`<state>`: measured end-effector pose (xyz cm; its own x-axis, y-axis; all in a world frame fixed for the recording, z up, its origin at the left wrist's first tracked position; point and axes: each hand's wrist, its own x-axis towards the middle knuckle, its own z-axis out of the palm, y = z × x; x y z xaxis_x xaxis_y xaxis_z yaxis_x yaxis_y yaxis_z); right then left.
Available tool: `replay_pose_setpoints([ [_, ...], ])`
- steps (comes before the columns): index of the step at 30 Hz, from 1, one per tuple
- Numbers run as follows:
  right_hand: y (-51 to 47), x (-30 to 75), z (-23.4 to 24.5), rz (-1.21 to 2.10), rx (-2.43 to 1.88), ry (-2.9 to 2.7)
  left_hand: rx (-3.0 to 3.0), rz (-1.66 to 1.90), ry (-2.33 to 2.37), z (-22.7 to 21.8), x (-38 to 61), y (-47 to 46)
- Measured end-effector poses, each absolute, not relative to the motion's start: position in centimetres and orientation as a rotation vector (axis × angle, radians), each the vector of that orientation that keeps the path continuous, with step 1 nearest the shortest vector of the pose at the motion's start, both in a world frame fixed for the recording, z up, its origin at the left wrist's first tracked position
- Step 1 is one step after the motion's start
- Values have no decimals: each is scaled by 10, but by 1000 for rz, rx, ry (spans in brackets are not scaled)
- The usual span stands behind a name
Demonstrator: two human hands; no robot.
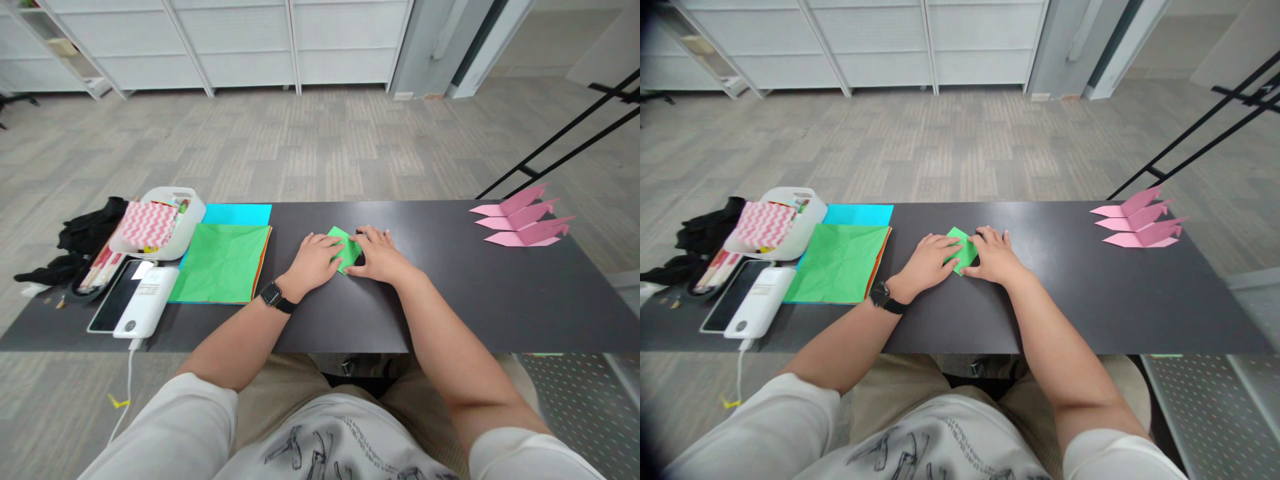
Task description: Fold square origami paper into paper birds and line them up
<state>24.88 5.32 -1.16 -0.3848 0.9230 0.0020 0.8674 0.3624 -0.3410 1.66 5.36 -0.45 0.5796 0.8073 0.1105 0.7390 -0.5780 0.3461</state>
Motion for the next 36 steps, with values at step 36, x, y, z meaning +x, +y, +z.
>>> replay_pose_setpoints([
  [36, 81, 276, -24, 370, -1571, -2255, 2430, 537, 1496, -5, 16, 60],
])
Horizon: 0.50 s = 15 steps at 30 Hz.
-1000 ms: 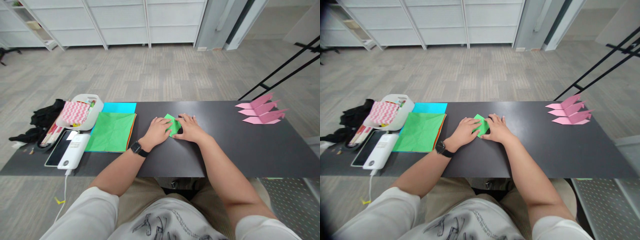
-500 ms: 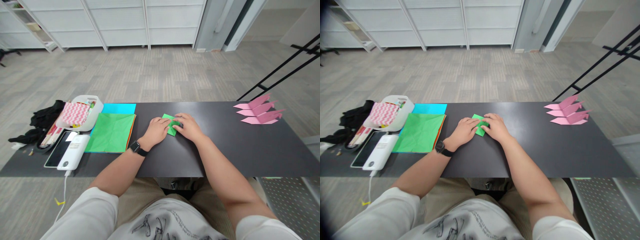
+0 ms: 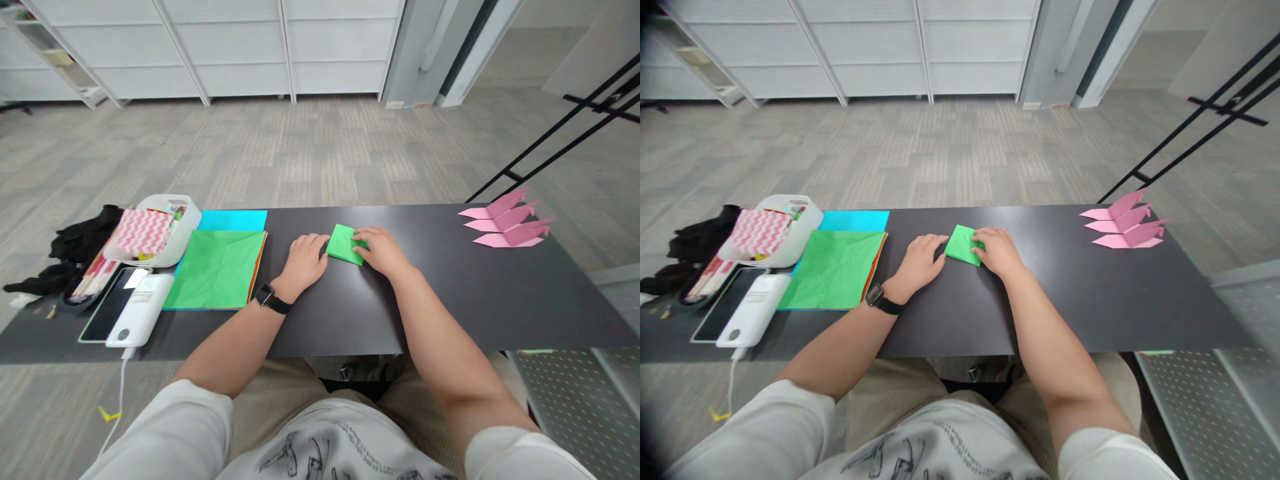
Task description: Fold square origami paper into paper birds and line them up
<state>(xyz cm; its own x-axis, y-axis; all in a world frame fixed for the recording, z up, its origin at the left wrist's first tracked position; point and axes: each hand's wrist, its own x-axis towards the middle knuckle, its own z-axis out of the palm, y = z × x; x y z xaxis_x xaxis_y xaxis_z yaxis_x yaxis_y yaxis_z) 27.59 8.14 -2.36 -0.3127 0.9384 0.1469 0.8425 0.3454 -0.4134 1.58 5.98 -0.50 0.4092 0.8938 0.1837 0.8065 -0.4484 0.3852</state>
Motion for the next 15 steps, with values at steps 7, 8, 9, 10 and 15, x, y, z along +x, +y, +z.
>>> replay_pose_setpoints([
  [7, 81, 274, -26, 378, -1568, -2247, 2442, 514, 1484, -3, 15, 63],
  [8, 82, 274, -26, 374, -1569, -2245, 2448, 515, 1482, -2, 15, 63],
  [9, 82, 274, -27, 368, -1571, -2243, 2453, 518, 1479, -2, 15, 63],
  [10, 82, 274, -27, 364, -1571, -2242, 2459, 523, 1472, -2, 15, 63],
  [15, 82, 275, -26, 383, -1556, -2255, 2481, 543, 1370, -3, 15, 65],
])
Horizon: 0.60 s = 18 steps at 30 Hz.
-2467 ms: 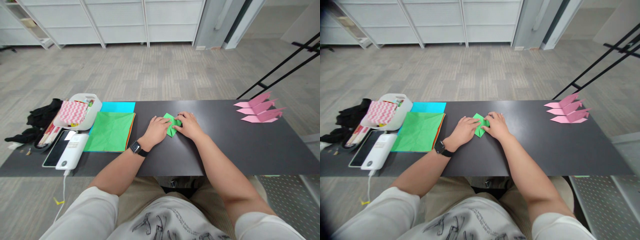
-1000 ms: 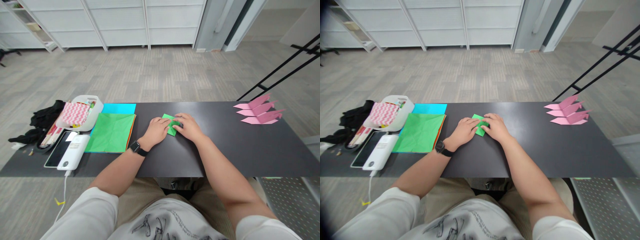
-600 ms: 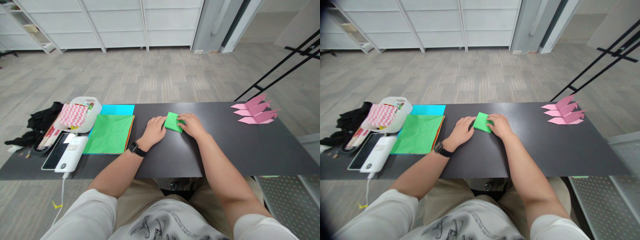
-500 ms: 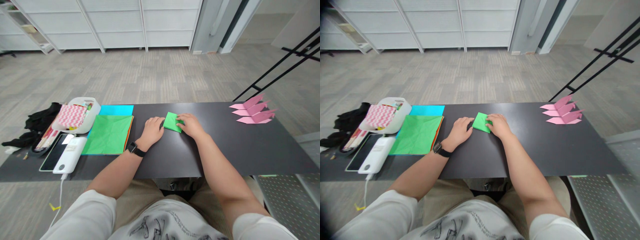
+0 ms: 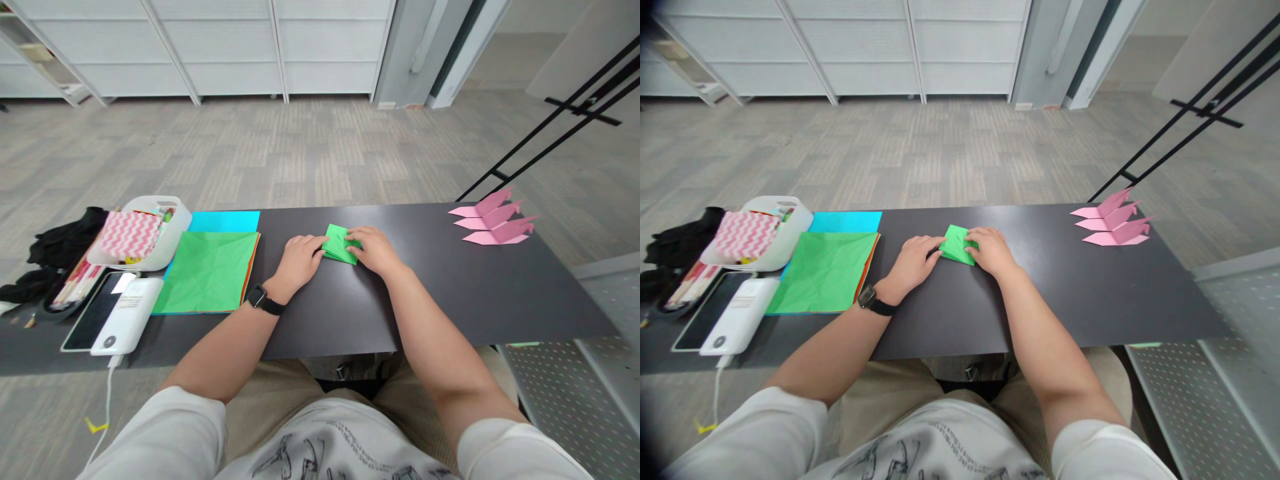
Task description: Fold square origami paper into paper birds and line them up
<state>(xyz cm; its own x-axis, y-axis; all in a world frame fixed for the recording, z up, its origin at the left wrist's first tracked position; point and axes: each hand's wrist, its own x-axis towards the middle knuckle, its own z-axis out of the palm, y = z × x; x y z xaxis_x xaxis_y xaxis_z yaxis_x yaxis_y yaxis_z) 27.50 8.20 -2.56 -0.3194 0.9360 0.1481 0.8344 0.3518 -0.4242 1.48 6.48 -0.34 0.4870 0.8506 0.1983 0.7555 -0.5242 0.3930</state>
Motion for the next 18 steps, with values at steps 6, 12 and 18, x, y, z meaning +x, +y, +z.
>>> replay_pose_setpoints([
  [6, 80, 277, -21, 415, -1556, -2281, 2493, 571, 1230, -5, 14, 67],
  [12, 76, 273, -17, 460, -1513, -2338, 2525, 499, 1286, -3, 13, 67],
  [18, 74, 270, -16, 453, -1460, -2371, 2482, 579, 1308, -8, 13, 66],
])
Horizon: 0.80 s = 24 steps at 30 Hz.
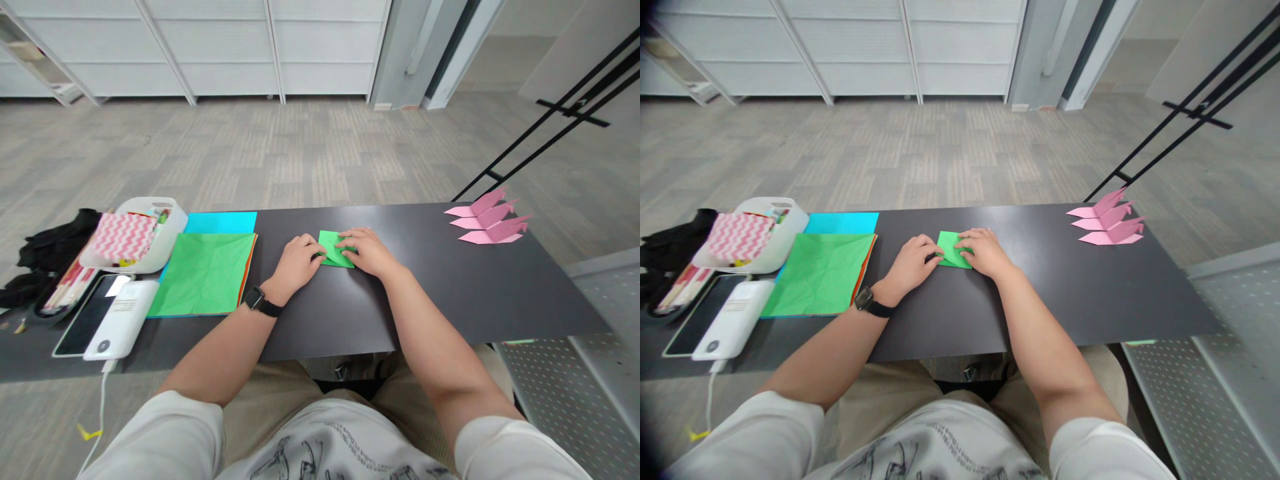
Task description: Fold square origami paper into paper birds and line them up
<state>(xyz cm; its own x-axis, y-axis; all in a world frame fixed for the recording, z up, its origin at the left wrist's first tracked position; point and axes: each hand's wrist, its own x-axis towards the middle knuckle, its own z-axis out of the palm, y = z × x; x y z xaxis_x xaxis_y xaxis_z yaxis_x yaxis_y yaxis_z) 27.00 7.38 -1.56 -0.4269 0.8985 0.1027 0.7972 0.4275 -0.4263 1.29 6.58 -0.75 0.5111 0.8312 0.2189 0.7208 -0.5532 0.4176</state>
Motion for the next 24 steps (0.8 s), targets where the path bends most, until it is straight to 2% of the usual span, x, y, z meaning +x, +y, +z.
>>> replay_pose_setpoints([
  [24, 66, 258, -16, 482, -1321, -2424, 2402, 618, 1539, -18, 14, 66],
])
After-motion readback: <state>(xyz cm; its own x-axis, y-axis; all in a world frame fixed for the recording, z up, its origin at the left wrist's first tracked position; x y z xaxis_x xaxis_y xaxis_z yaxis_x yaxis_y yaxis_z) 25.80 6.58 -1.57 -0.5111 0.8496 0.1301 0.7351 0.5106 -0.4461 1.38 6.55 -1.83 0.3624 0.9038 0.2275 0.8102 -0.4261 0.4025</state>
